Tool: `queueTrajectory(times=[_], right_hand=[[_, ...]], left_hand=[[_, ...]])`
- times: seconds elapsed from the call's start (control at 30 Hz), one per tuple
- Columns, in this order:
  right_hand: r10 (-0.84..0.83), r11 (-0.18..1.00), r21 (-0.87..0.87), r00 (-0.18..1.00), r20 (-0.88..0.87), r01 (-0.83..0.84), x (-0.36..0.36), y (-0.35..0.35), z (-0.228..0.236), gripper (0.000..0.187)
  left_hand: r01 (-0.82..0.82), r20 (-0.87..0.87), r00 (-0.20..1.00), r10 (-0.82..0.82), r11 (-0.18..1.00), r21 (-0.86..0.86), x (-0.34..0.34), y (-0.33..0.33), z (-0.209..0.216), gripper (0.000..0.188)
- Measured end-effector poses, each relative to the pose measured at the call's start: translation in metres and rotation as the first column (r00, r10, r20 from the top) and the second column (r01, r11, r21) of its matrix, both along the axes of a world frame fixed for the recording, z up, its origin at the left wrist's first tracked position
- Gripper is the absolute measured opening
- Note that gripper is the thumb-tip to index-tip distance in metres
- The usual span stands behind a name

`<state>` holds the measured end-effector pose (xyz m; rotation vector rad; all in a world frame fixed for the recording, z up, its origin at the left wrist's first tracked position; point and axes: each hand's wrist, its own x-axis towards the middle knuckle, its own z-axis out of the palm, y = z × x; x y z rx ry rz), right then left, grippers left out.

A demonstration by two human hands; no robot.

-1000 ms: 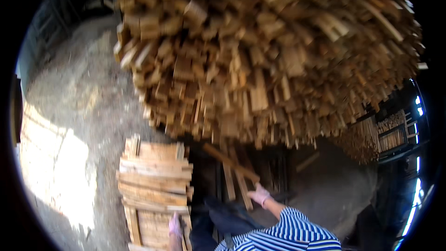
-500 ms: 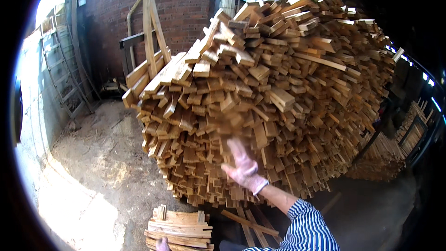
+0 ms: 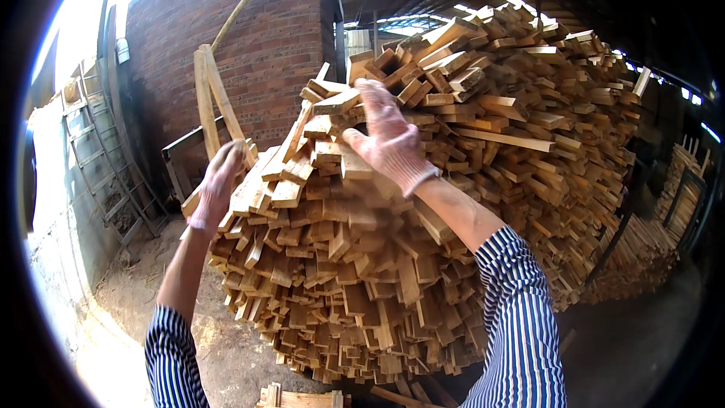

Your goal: The person repeatedly picks up small wooden planks from a large pile and places them onto a wooden pallet on the ground. They arrange the planks in neat rows, building up a stack layer by layer.

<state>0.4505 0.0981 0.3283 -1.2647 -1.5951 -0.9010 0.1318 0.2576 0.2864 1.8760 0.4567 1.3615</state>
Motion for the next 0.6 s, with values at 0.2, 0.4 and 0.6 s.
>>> queueTrajectory(times=[0.2,0.4,0.6], right_hand=[[-0.176,0.975,0.145,0.983,0.055,0.167,0.016,0.024,0.038,0.071],[-0.472,0.881,0.073,0.861,0.19,0.467,0.028,0.079,0.127,0.061],[-0.507,0.805,0.021,0.668,0.544,0.593,0.037,0.092,0.131,0.02]], left_hand=[[-0.116,-0.167,0.982,0.089,0.98,-0.162,0.12,0.046,0.108,0.077],[0.323,0.074,0.943,-0.324,0.843,-0.431,0.191,0.068,0.119,0.049],[0.256,0.065,0.965,-0.256,0.845,-0.47,0.213,0.077,0.109,0.035]])
